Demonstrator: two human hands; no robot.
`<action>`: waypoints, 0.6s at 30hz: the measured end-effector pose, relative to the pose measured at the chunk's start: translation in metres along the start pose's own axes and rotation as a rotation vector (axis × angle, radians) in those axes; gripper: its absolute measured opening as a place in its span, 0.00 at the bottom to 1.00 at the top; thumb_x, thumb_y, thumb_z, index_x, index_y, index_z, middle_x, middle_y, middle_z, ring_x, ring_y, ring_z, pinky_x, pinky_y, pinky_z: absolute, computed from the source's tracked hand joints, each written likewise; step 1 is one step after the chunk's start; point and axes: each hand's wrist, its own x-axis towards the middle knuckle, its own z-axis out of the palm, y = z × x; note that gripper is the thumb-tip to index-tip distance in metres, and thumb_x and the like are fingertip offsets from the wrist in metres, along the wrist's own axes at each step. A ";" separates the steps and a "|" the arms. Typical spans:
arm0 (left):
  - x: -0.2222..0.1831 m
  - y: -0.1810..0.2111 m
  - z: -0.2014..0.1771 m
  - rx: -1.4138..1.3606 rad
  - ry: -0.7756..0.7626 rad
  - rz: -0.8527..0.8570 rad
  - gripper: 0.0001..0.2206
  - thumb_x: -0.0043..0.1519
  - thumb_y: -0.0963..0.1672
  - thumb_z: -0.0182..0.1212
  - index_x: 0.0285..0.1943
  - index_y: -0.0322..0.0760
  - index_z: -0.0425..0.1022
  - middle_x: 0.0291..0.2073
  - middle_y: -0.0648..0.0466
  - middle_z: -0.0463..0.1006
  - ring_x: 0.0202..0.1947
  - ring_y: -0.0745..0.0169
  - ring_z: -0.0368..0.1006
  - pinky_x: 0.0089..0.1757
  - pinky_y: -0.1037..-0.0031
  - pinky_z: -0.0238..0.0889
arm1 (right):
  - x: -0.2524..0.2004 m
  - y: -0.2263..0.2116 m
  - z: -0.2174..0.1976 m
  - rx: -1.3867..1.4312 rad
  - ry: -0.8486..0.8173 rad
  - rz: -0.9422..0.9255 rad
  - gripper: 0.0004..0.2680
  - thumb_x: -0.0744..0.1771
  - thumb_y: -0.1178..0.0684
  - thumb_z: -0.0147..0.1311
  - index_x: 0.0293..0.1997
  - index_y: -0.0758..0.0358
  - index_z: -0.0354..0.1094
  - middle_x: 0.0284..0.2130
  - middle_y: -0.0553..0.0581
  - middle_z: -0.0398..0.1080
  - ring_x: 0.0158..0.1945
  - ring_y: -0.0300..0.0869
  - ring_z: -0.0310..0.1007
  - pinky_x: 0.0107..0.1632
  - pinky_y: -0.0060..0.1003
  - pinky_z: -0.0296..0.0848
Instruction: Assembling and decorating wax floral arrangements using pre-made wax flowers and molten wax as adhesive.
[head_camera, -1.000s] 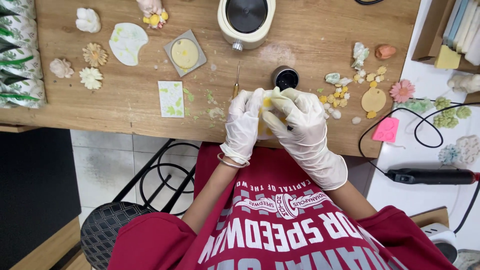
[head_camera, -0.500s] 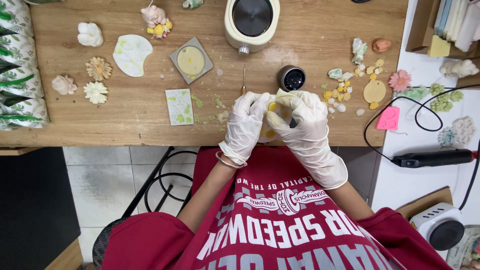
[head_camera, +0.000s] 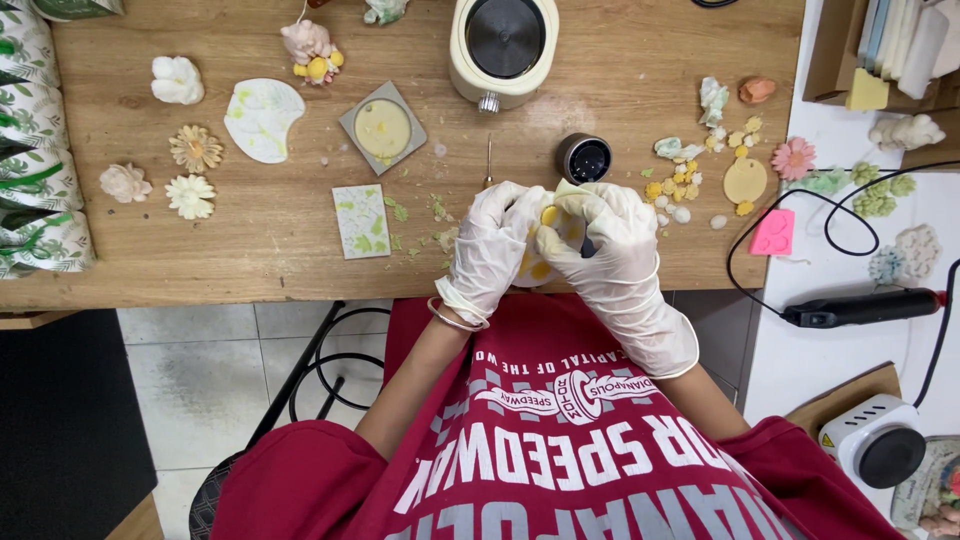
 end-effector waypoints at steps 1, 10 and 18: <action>0.001 -0.002 0.001 -0.002 -0.001 0.002 0.07 0.67 0.44 0.59 0.43 0.33 0.77 0.35 0.49 0.79 0.37 0.54 0.76 0.41 0.67 0.68 | 0.000 0.001 0.000 -0.003 0.001 -0.001 0.11 0.61 0.58 0.71 0.43 0.63 0.74 0.35 0.55 0.73 0.40 0.49 0.72 0.44 0.42 0.70; 0.011 -0.005 0.000 -0.027 -0.003 0.009 0.08 0.67 0.43 0.58 0.44 0.33 0.78 0.37 0.49 0.79 0.40 0.54 0.75 0.44 0.67 0.68 | 0.010 0.005 0.003 -0.033 -0.007 -0.034 0.11 0.61 0.57 0.71 0.42 0.63 0.73 0.33 0.55 0.71 0.38 0.49 0.71 0.42 0.44 0.69; 0.010 -0.010 0.002 -0.053 0.005 0.019 0.07 0.67 0.43 0.59 0.44 0.33 0.79 0.38 0.49 0.79 0.41 0.54 0.75 0.45 0.67 0.68 | 0.012 0.006 0.003 -0.061 -0.014 -0.048 0.11 0.61 0.57 0.71 0.43 0.61 0.73 0.35 0.53 0.73 0.41 0.47 0.73 0.44 0.43 0.69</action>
